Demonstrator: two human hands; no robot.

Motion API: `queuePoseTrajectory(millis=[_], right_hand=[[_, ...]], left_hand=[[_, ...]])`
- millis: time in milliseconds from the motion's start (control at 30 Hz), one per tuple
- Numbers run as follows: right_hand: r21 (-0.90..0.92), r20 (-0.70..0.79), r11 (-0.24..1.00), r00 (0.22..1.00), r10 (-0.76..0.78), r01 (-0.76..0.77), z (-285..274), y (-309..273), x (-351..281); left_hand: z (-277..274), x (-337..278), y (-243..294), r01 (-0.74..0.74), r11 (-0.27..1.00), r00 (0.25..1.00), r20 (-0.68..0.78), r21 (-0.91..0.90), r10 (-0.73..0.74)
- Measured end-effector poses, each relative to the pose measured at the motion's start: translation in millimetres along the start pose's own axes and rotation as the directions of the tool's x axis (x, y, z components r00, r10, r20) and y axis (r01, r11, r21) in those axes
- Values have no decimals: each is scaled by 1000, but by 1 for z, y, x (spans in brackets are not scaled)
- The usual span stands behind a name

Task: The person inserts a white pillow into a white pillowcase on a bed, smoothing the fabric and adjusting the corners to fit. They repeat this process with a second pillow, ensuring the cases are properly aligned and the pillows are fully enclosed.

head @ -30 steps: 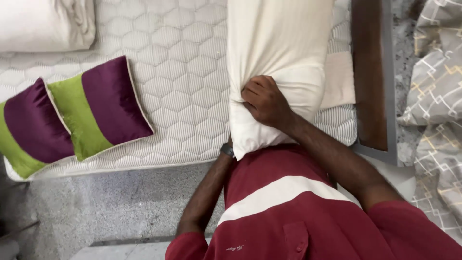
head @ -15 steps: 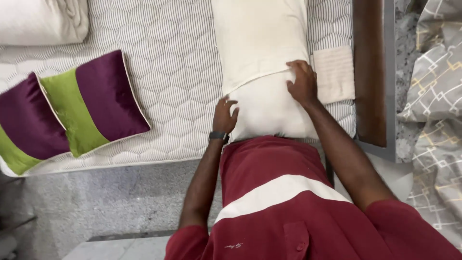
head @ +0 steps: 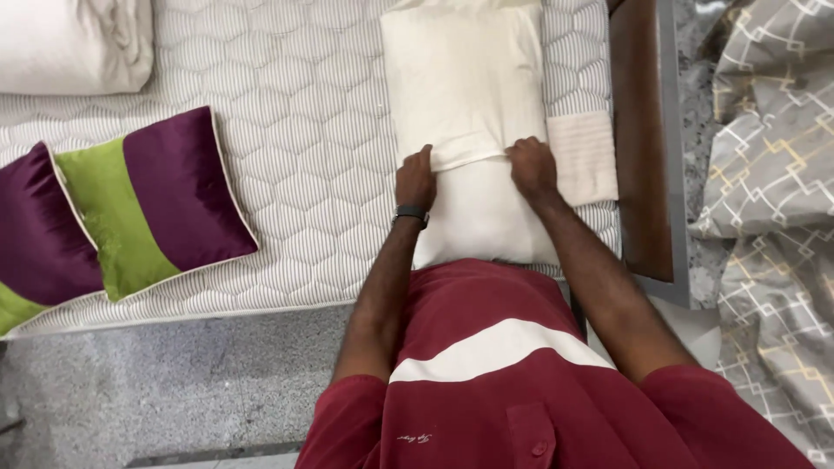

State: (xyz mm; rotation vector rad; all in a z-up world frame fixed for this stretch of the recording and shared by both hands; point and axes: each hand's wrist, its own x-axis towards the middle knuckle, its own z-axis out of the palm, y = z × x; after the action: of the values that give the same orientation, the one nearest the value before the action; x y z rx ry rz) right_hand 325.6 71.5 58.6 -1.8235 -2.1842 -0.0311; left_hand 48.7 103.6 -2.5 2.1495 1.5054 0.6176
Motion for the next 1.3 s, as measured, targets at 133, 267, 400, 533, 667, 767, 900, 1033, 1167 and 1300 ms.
queuePoseTrajectory(millis=[133, 267, 400, 533, 667, 767, 900, 1033, 1167, 1300], right_hand=[[103, 81, 995, 997, -7, -2, -10, -26, -34], [128, 86, 992, 996, -25, 13, -31, -40, -73], [126, 101, 990, 992, -70, 57, -48, -45, -87], [93, 63, 994, 996, -65, 59, -40, -49, -79], [-20, 51, 999, 998, -44, 45, -40, -50, -67], [-187, 15, 982, 999, -38, 40, -31, -38, -52], [-380, 64, 920, 989, 133, -99, 4, 25, -55], [-374, 371, 910, 870, 326, -181, 27, 58, -68], [-376, 467, 924, 847, 253, -69, 20, 29, -125], [-251, 304, 959, 930, 205, -129, 21, 14, -220]], left_hand=[[-13, -1, -9, 86, 996, 993, 73, 20, -87], [-32, -29, -7, 62, 996, 981, 189, -64, -49], [-38, -68, -8, 164, 971, 884, 462, -174, -67], [-55, -92, 6, 210, 961, 807, 587, -178, -68], [-44, -112, 6, 262, 944, 782, 618, -202, -84], [-31, -118, 5, 342, 874, 788, 612, -346, -66], [-24, -109, 13, 333, 897, 742, 667, -289, -60], [-15, -102, 13, 344, 927, 751, 637, -149, -176], [5, -100, 3, 330, 935, 760, 624, -129, -182], [-2, -100, -5, 348, 928, 742, 645, -134, -185]])
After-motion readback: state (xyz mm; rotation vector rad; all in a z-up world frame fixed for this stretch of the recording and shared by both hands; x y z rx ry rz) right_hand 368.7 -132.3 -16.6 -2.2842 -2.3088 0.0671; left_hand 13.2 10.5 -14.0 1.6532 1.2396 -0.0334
